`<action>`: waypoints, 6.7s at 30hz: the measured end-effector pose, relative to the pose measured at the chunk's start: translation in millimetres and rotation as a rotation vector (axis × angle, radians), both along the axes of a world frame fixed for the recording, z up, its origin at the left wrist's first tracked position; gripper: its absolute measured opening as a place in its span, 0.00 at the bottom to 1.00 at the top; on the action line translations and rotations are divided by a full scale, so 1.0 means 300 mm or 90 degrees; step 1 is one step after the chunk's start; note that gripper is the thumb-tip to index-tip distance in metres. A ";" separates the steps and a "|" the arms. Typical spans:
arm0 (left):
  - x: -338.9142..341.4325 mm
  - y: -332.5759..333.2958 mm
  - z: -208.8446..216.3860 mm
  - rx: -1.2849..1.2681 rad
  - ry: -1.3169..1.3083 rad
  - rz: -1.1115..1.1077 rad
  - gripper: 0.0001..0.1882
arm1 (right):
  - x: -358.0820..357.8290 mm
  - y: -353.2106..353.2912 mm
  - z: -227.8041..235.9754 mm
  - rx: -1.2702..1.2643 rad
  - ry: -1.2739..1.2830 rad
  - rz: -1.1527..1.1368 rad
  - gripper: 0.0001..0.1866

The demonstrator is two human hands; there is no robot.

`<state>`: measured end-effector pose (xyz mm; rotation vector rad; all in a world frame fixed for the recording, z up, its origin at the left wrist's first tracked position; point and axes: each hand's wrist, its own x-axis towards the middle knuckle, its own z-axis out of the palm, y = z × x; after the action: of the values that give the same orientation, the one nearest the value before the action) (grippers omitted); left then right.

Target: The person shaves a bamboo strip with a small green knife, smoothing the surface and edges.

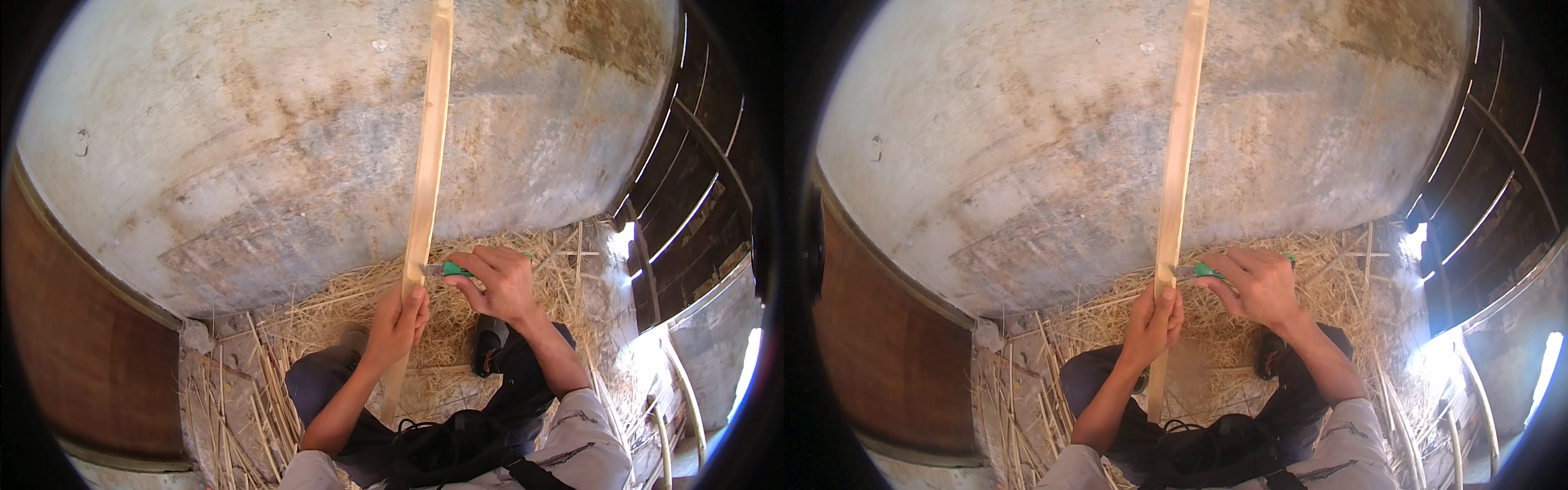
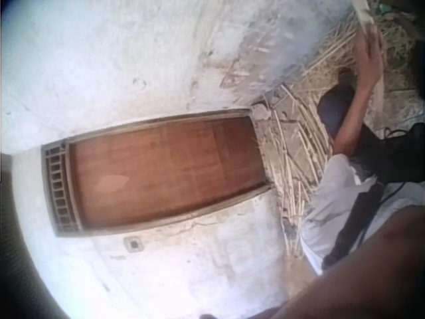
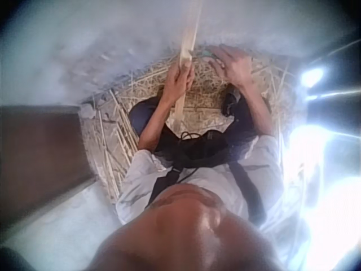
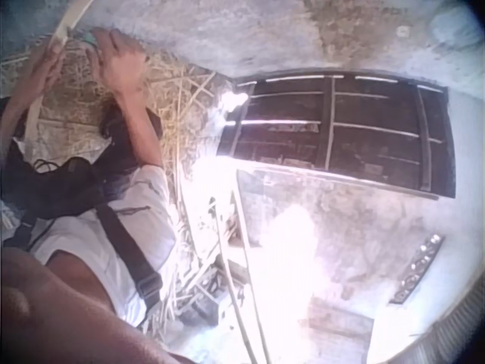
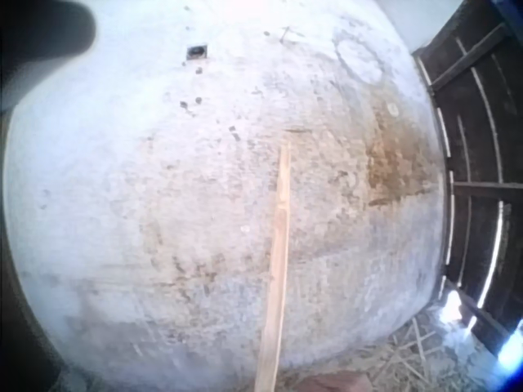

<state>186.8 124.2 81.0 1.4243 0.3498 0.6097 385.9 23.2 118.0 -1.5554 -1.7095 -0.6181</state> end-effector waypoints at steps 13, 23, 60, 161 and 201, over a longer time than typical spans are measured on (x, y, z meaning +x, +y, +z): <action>-0.012 -0.055 -0.130 0.227 0.116 -0.018 0.17 | 0.284 0.036 0.047 0.083 0.214 -0.205 0.13; -0.023 -0.089 -0.049 0.185 0.147 -0.044 0.14 | 0.124 -0.019 -0.077 -0.063 1.044 0.423 0.35; 0.016 -0.035 -0.037 -0.002 0.072 0.025 0.12 | 0.010 0.013 -0.093 -0.116 0.161 0.076 0.17; 0.020 -0.061 -0.091 0.172 0.154 -0.009 0.21 | 0.084 0.031 -0.078 -0.171 0.802 0.228 0.23; -0.013 -0.042 -0.050 0.186 0.158 0.098 0.12 | -0.008 0.012 -0.079 -0.043 0.059 0.096 0.19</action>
<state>182.8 111.6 66.1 1.7711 0.5897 0.6276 383.5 26.8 94.3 -1.4607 -1.7732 -0.4091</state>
